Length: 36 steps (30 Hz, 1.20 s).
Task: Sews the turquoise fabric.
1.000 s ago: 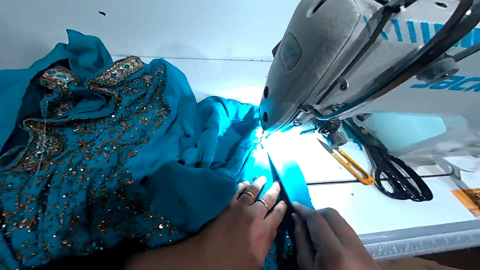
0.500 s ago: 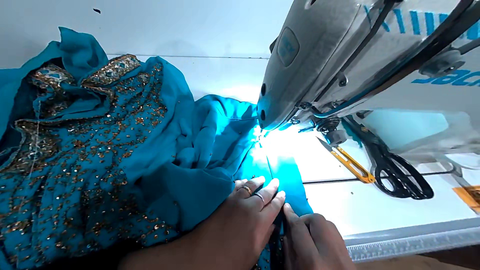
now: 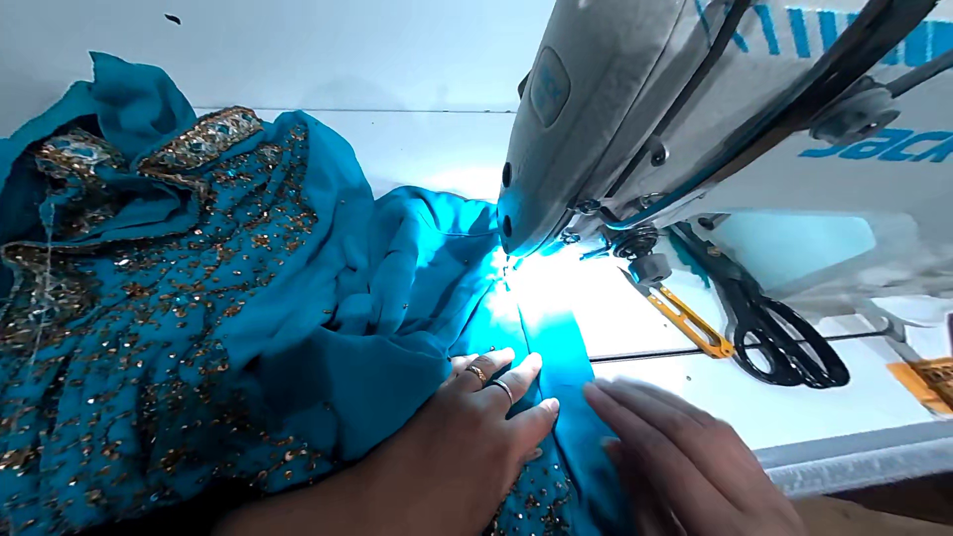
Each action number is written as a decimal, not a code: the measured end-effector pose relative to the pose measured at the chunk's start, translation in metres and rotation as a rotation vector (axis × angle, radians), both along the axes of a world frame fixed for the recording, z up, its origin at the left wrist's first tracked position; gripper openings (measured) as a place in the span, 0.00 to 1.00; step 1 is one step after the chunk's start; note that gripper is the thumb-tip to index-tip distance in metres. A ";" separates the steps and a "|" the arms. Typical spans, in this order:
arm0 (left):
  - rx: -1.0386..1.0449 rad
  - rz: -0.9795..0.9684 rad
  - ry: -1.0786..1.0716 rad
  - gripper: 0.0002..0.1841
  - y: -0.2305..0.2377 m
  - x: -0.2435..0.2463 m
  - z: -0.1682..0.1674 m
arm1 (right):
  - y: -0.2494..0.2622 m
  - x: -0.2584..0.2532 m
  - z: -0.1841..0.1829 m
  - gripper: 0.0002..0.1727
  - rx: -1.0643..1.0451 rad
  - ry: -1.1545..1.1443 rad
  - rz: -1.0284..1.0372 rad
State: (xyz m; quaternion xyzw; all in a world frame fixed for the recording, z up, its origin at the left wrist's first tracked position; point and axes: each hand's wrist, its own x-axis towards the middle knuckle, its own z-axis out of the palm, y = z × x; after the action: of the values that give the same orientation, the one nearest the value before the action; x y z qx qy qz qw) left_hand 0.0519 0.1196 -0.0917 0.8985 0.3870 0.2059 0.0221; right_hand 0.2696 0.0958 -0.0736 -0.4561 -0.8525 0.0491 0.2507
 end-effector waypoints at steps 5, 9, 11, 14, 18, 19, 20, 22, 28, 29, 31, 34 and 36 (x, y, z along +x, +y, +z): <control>-0.006 0.001 0.045 0.19 0.000 -0.001 0.002 | 0.021 0.019 -0.034 0.39 -0.014 -0.222 0.060; 0.019 -0.002 0.046 0.19 0.000 -0.001 0.000 | 0.009 0.015 -0.003 0.31 -0.083 -0.258 -0.021; 0.042 -0.006 0.036 0.19 0.001 -0.001 -0.002 | 0.018 0.010 -0.009 0.31 0.014 -0.203 0.039; 0.061 -0.043 0.032 0.20 0.003 -0.006 -0.004 | 0.030 0.009 -0.031 0.36 -0.006 -0.154 0.192; 0.036 -0.110 0.042 0.21 0.009 -0.017 -0.005 | 0.024 0.016 -0.029 0.35 -0.066 -0.164 0.228; 0.037 -0.123 0.045 0.21 0.010 -0.019 -0.005 | 0.024 0.018 -0.027 0.34 -0.068 -0.169 0.233; 0.040 -0.132 0.047 0.21 0.012 -0.020 -0.004 | 0.024 0.019 -0.027 0.33 -0.067 -0.172 0.242; 0.058 -0.144 0.045 0.21 0.015 -0.022 -0.004 | 0.025 0.020 -0.026 0.32 -0.071 -0.180 0.254; 0.052 -0.157 0.011 0.19 0.030 -0.030 -0.007 | 0.033 0.012 -0.024 0.30 -0.048 -0.226 0.211; 0.050 -0.159 0.010 0.19 0.033 -0.031 -0.008 | 0.036 0.011 -0.024 0.30 -0.041 -0.231 0.207; 0.049 -0.163 0.010 0.19 0.041 -0.033 -0.008 | 0.042 0.009 -0.023 0.29 -0.037 -0.240 0.205; 0.046 -0.179 0.021 0.19 0.053 -0.036 -0.008 | 0.050 0.007 -0.021 0.29 -0.043 -0.255 0.200; 0.049 -0.191 0.032 0.20 0.059 -0.037 -0.008 | 0.055 0.006 -0.020 0.29 -0.041 -0.263 0.196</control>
State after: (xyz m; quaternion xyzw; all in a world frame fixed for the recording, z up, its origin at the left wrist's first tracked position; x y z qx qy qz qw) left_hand 0.0149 0.1789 -0.0998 0.9348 0.2946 0.1980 0.0133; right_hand 0.2760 0.1504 -0.0940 -0.3785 -0.9171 0.0306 0.1216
